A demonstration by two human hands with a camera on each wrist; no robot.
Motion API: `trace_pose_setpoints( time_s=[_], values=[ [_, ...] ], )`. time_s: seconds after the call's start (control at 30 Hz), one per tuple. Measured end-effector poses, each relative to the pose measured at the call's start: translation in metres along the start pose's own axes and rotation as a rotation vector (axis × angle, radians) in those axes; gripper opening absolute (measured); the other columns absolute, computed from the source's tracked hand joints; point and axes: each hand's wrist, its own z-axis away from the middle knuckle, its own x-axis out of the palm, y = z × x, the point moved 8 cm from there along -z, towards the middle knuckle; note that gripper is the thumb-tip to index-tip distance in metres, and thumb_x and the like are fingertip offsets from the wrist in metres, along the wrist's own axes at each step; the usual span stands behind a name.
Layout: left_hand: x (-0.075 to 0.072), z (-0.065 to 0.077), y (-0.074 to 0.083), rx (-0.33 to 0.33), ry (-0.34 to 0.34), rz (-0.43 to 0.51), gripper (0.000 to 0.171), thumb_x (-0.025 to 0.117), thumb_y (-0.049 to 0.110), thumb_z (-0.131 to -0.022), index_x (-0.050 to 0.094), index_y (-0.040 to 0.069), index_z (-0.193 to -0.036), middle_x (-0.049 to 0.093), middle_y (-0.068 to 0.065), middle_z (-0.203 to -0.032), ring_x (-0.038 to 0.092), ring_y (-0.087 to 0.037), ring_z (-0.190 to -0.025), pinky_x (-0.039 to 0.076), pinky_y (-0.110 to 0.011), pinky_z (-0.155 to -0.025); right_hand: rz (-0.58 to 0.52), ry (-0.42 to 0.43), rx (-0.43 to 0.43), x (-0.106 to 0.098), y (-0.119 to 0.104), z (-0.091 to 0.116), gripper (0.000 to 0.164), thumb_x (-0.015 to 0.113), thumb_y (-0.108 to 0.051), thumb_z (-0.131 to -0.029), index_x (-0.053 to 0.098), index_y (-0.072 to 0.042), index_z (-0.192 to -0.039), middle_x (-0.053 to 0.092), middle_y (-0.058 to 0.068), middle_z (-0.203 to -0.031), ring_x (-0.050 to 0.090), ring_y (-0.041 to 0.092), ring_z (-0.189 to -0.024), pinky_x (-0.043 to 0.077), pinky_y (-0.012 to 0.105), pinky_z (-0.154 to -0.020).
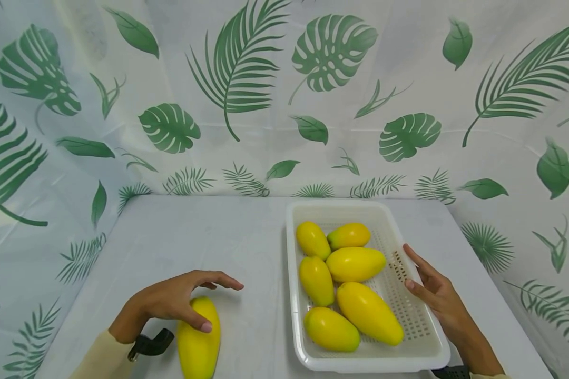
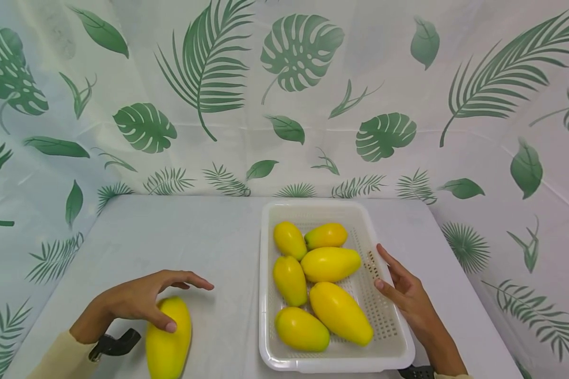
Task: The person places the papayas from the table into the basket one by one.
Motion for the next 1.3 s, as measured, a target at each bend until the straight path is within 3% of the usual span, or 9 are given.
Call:
trace_pose_setpoints(
  time_s=[0.17, 0.3, 0.4, 0.63, 0.73, 0.97, 1.3],
  values=[
    [0.002, 0.003, -0.007, -0.037, -0.024, 0.027, 0.065, 0.084, 0.027, -0.087, 0.061, 0.037, -0.148, 0.06, 0.0, -0.156, 0.05, -0.013, -0.146, 0.038, -0.059, -0.121, 0.01, 0.005, 0.003, -0.001, 0.001, -0.001, 0.074, 0.053, -0.009, -0.11, 0.019, -0.032, -0.172, 0.028, -0.002, -0.176, 0.064, -0.003, -0.126, 0.065, 0.046, -0.082],
    [0.003, 0.005, -0.012, -0.017, -0.01, 0.037, 0.063, 0.083, 0.033, -0.087, 0.062, 0.033, -0.147, 0.062, -0.003, -0.154, 0.052, -0.019, -0.145, 0.039, -0.063, -0.118, 0.013, 0.003, 0.001, -0.001, 0.001, -0.001, 0.074, 0.053, -0.009, -0.11, 0.018, -0.031, -0.172, 0.03, -0.002, -0.174, 0.065, -0.003, -0.125, 0.065, 0.046, -0.082],
    [0.003, 0.007, -0.016, -0.041, -0.011, 0.048, 0.064, 0.082, 0.037, -0.086, 0.063, 0.031, -0.147, 0.062, -0.003, -0.153, 0.053, -0.028, -0.144, 0.039, -0.063, -0.118, 0.012, 0.0, 0.0, -0.001, 0.001, -0.001, 0.074, 0.053, -0.009, -0.11, 0.018, -0.031, -0.172, 0.031, -0.003, -0.173, 0.066, -0.002, -0.125, 0.066, 0.046, -0.082],
    [0.006, 0.011, -0.025, -0.052, -0.043, 0.132, 0.07, 0.083, 0.036, -0.085, 0.061, 0.018, -0.149, 0.061, -0.008, -0.152, 0.052, -0.038, -0.139, 0.043, -0.035, -0.112, 0.015, 0.001, 0.001, -0.001, 0.0, -0.001, 0.074, 0.053, -0.009, -0.11, 0.018, -0.03, -0.172, 0.032, -0.004, -0.173, 0.065, -0.003, -0.125, 0.066, 0.046, -0.082],
    [0.009, 0.012, -0.029, -0.05, -0.068, 0.191, 0.069, 0.083, 0.033, -0.086, 0.061, 0.016, -0.149, 0.061, -0.012, -0.153, 0.052, -0.038, -0.14, 0.044, -0.029, -0.112, 0.019, 0.002, 0.003, -0.001, 0.0, -0.001, 0.074, 0.053, -0.009, -0.11, 0.018, -0.03, -0.172, 0.031, -0.004, -0.174, 0.065, -0.004, -0.125, 0.066, 0.046, -0.082],
    [0.011, 0.016, -0.041, -0.066, -0.065, 0.233, 0.065, 0.083, 0.032, -0.087, 0.063, 0.018, -0.147, 0.063, -0.014, -0.15, 0.057, -0.035, -0.137, 0.046, -0.028, -0.111, -0.011, -0.015, -0.009, 0.0, 0.0, -0.001, 0.074, 0.051, -0.007, -0.111, 0.017, -0.028, -0.172, 0.031, -0.005, -0.174, 0.064, -0.003, -0.127, 0.065, 0.045, -0.084],
    [0.011, 0.023, -0.053, -0.051, -0.048, 0.333, 0.061, 0.083, 0.024, -0.089, 0.063, 0.011, -0.145, 0.062, -0.018, -0.15, 0.061, -0.031, -0.133, 0.047, -0.028, -0.113, -0.005, -0.007, -0.006, -0.001, 0.001, -0.001, 0.073, 0.051, -0.007, -0.111, 0.017, -0.029, -0.172, 0.036, -0.007, -0.169, 0.066, -0.002, -0.124, 0.066, 0.047, -0.081]
  ],
)
